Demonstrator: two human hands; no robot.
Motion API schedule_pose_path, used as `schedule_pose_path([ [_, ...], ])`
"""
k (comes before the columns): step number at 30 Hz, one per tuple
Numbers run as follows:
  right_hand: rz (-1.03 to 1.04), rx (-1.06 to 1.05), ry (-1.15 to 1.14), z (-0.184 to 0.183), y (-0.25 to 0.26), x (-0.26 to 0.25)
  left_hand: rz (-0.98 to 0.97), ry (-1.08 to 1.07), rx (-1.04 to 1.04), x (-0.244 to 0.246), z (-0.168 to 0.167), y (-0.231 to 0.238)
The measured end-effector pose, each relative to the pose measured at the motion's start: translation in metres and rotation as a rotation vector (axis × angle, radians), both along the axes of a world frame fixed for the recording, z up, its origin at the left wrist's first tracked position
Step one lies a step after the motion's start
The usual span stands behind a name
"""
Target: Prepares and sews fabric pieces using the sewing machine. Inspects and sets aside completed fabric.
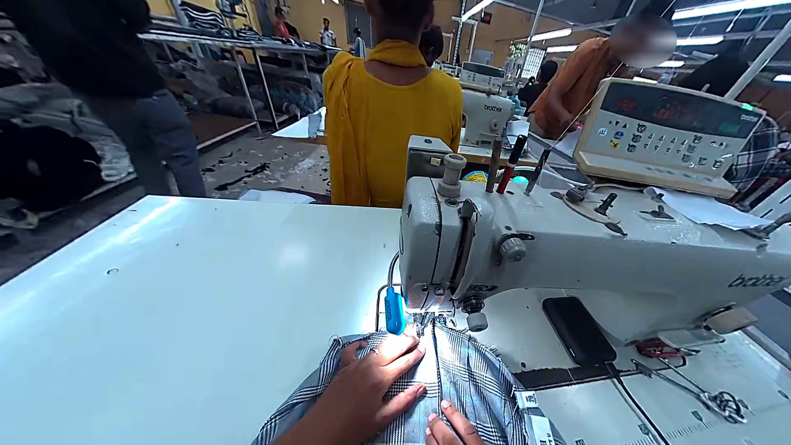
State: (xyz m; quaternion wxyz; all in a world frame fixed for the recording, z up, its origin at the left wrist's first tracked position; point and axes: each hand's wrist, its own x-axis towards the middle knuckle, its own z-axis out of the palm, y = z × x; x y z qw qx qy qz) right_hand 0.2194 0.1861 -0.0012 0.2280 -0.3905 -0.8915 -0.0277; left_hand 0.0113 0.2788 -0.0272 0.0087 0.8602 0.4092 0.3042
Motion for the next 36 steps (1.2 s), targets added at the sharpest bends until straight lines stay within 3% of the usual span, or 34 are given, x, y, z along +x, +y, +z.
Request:
schedule_pose_path([
  [8, -0.014, -0.002, 0.011, -0.002, 0.007, -0.003, -0.037, -0.004, -0.025, -0.004, 0.005, 0.011],
  [11, -0.019, 0.011, -0.003, -0.001, 0.009, -0.004, -0.067, 0.025, 0.053, -0.005, 0.004, 0.011],
  [15, -0.016, 0.020, -0.002, -0.001, 0.011, -0.004, -0.145, 0.017, 0.166, -0.002, 0.007, -0.008],
  [20, -0.034, -0.008, 0.017, 0.000, 0.010, -0.004, -0.156, -0.003, 0.108, 0.005, 0.015, -0.041],
  [27, -0.043, 0.016, -0.004, 0.000, 0.020, -0.001, -0.124, -0.036, 0.193, 0.005, 0.002, -0.026],
  [36, -0.064, 0.142, -0.047, -0.006, 0.043, 0.002, -0.131, -0.007, 0.132, 0.004, 0.006, -0.006],
])
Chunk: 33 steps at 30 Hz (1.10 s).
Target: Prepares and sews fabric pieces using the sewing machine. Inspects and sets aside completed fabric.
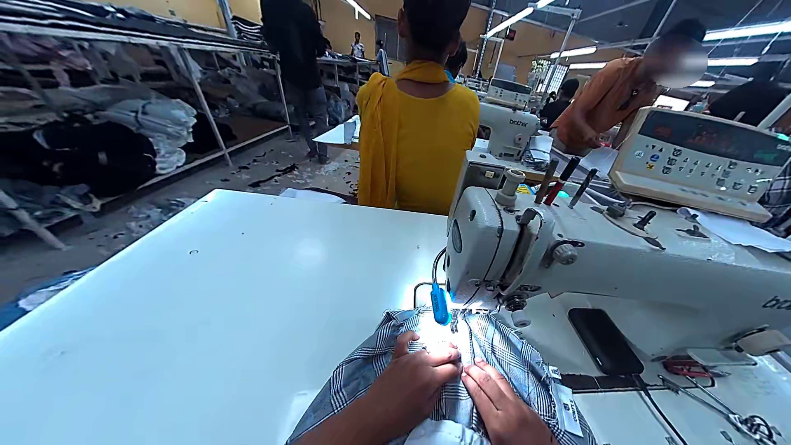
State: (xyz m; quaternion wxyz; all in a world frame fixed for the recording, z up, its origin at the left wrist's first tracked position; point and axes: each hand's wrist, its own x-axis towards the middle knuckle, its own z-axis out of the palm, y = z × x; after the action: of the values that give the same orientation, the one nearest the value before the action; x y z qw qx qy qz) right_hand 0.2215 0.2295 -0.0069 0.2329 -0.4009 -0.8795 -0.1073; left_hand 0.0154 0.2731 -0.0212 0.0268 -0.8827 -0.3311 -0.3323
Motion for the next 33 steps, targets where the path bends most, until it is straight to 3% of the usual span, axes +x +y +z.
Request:
schedule_pose_path([
  [7, 0.007, 0.013, -0.016, 0.000, 0.012, 0.000, -0.050, 0.036, -0.058, -0.004, 0.006, 0.008],
  [11, 0.014, 0.010, -0.020, 0.001, 0.013, 0.000, 0.019, 0.028, -0.109, 0.003, 0.011, -0.006],
  [18, 0.010, 0.025, -0.015, -0.001, 0.025, 0.002, 0.034, 0.025, 0.004, -0.001, 0.000, 0.010],
  [33, -0.010, 0.008, 0.013, -0.007, 0.050, 0.000, 0.004, 0.105, 0.025, -0.010, 0.008, 0.038],
])
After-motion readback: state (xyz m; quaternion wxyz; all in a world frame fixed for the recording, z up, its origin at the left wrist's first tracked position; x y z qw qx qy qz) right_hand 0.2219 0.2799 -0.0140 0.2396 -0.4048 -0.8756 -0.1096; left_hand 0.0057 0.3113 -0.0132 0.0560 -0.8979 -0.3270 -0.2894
